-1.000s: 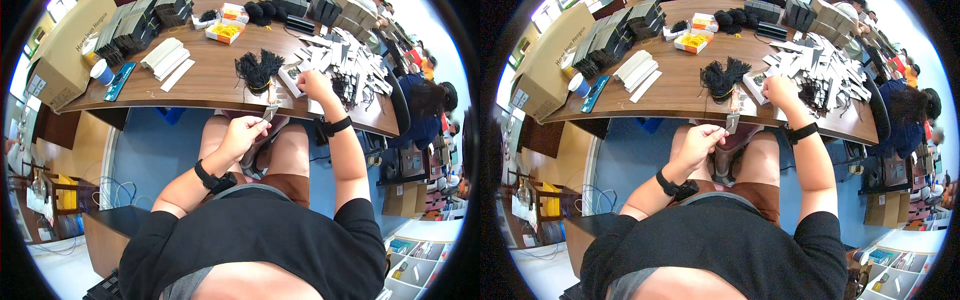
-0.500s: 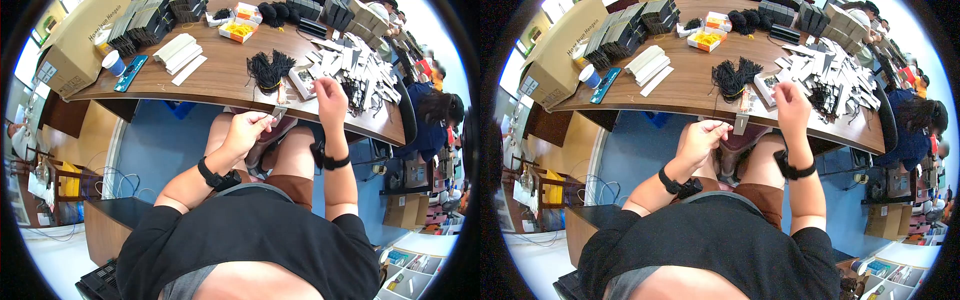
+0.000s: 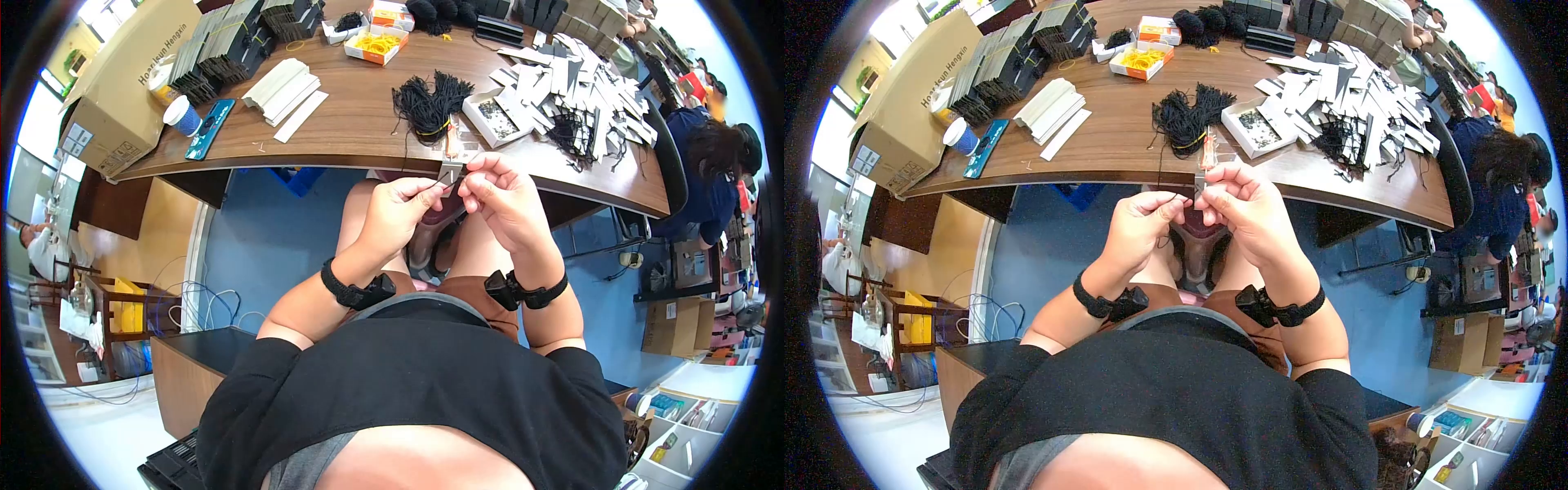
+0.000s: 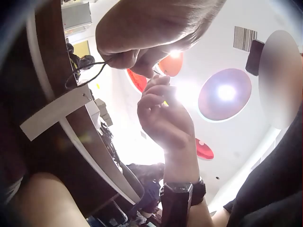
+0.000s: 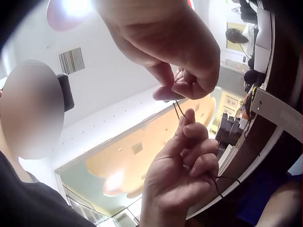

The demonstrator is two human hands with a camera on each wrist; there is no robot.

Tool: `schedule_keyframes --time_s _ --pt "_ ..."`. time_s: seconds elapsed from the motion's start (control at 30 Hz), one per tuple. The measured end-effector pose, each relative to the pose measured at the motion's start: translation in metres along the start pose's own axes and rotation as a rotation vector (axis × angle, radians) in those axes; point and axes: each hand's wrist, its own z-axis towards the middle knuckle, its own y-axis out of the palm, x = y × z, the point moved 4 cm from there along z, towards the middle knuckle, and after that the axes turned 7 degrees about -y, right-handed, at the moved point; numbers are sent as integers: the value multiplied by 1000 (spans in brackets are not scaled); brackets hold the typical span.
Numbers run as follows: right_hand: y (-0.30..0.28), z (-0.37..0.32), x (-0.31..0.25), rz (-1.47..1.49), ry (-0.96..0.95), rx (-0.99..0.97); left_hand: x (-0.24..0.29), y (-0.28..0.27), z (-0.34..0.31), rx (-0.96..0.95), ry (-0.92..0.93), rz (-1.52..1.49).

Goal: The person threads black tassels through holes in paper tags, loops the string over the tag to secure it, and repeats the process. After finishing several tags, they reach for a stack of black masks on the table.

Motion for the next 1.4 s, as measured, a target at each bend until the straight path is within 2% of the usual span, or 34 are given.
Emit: schedule_keyframes --time_s 0.17,0.27,0.33,0.53,0.77,0.87,0.97,1.07,1.17,1.27,1.4 --pt "-1 0 4 10 46 -20 4 3 -3 -15 7 3" --pt "-1 -1 7 -10 80 -21 -5 0 1 -27 97 20" --pt "1 -2 9 -43 87 -22 1 1 -2 -49 18 -14" --pt "9 -5 15 -463 -7 23 2 2 -4 -72 -48 -34" --pt "14 -8 18 -660 20 4 -3 -4 -3 -89 -100 -23" --pt "13 -2 19 -711 -165 61 -4 -5 -4 -110 -115 -6" --pt "7 3 19 -731 -239 39 -7 -7 -2 -107 -135 -47" --pt "5 3 23 -619 -210 60 -10 -12 -2 -160 -157 36" --pt "6 3 23 -672 -254 46 -7 -8 -3 -147 -55 140" --pt "14 -1 21 -665 -195 42 -6 -6 -4 -166 -119 174" --pt "15 -3 19 -682 -66 28 -11 -8 -2 -231 -106 261"
